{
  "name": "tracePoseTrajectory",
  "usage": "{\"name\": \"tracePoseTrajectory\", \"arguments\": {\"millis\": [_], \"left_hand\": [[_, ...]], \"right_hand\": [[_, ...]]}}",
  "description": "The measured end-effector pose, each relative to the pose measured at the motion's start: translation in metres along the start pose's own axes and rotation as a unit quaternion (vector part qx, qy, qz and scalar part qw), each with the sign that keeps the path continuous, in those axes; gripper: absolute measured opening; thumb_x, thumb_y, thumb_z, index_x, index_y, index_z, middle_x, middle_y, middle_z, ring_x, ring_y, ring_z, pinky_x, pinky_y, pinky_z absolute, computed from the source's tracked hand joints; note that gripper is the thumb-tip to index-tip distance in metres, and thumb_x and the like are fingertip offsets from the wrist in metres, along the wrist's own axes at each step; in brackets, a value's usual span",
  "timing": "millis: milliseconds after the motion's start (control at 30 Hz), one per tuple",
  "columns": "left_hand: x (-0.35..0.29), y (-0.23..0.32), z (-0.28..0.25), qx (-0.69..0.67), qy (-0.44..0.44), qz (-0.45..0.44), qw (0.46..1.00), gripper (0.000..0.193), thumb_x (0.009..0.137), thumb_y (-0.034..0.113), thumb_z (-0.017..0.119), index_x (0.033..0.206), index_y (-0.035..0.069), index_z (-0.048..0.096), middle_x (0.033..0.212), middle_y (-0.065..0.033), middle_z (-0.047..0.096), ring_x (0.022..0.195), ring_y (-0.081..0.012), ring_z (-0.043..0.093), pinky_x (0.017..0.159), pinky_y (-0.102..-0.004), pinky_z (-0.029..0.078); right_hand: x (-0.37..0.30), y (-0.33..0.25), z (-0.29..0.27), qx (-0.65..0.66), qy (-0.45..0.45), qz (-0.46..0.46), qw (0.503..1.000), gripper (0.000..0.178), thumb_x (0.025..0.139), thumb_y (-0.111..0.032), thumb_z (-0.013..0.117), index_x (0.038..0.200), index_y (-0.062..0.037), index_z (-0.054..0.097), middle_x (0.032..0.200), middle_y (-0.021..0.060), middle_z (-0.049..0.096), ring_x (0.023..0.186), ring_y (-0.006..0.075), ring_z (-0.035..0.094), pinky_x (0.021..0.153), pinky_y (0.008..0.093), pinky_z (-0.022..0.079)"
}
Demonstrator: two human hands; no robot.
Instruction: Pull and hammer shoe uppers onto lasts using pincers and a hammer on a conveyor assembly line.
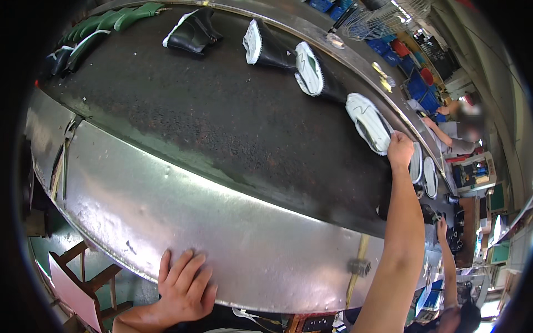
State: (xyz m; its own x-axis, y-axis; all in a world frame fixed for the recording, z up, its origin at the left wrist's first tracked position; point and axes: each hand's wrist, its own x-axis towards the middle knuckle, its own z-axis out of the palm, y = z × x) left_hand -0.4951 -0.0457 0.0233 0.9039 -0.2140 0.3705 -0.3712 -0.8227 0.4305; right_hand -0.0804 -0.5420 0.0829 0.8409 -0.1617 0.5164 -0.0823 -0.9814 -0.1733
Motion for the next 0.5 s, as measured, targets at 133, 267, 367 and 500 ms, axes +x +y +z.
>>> {"name": "tracePoseTrajectory", "arguments": {"millis": [133,267,367,500], "left_hand": [[-0.004,0.001,0.0,-0.026,0.041,-0.006,0.999,0.038,0.081,0.024,0.071,0.113,0.003,0.066,0.125,-0.0185,0.065,0.12,-0.04,0.06,0.112,-0.0597,0.033],[-0.012,0.003,-0.015,-0.153,0.097,-0.027,0.983,0.072,0.081,0.029,0.075,0.142,0.001,0.048,0.139,-0.0221,0.056,0.128,-0.0413,0.056,0.113,-0.0574,0.036],[-0.037,0.017,-0.029,-0.55,0.162,-0.168,0.802,0.093,0.084,0.038,0.078,0.155,0.001,0.031,0.148,-0.0207,0.049,0.133,-0.0365,0.053,0.112,-0.0556,0.04],[-0.1,0.015,-0.076,-0.822,-0.063,-0.231,0.518,0.1,0.088,0.041,0.08,0.159,0.001,0.023,0.15,-0.0217,0.047,0.132,-0.0319,0.054,0.108,-0.0485,0.046]], "right_hand": [[-0.055,-0.006,-0.09,0.125,-0.062,0.007,0.99,0.025,0.096,-0.019,0.065,0.106,0.0016,0.076,0.091,0.0134,0.077,0.085,0.0188,0.072,0.082,0.0317,0.053],[-0.145,-0.066,-0.197,0.247,-0.1,-0.035,0.963,0.023,0.098,-0.012,0.064,0.108,0.0052,0.074,0.089,0.0044,0.074,0.083,0.0073,0.063,0.078,0.0242,0.05],[-0.237,-0.133,-0.266,0.296,-0.148,-0.069,0.941,0.02,0.099,-0.007,0.063,0.111,0.0055,0.073,0.095,0.0028,0.074,0.086,0.0074,0.063,0.079,0.0251,0.052],[-0.362,-0.172,-0.319,0.371,-0.301,-0.11,0.872,0.02,0.101,-0.008,0.063,0.116,-0.0037,0.075,0.106,0.0076,0.077,0.091,0.0095,0.069,0.08,0.0259,0.056]]}}
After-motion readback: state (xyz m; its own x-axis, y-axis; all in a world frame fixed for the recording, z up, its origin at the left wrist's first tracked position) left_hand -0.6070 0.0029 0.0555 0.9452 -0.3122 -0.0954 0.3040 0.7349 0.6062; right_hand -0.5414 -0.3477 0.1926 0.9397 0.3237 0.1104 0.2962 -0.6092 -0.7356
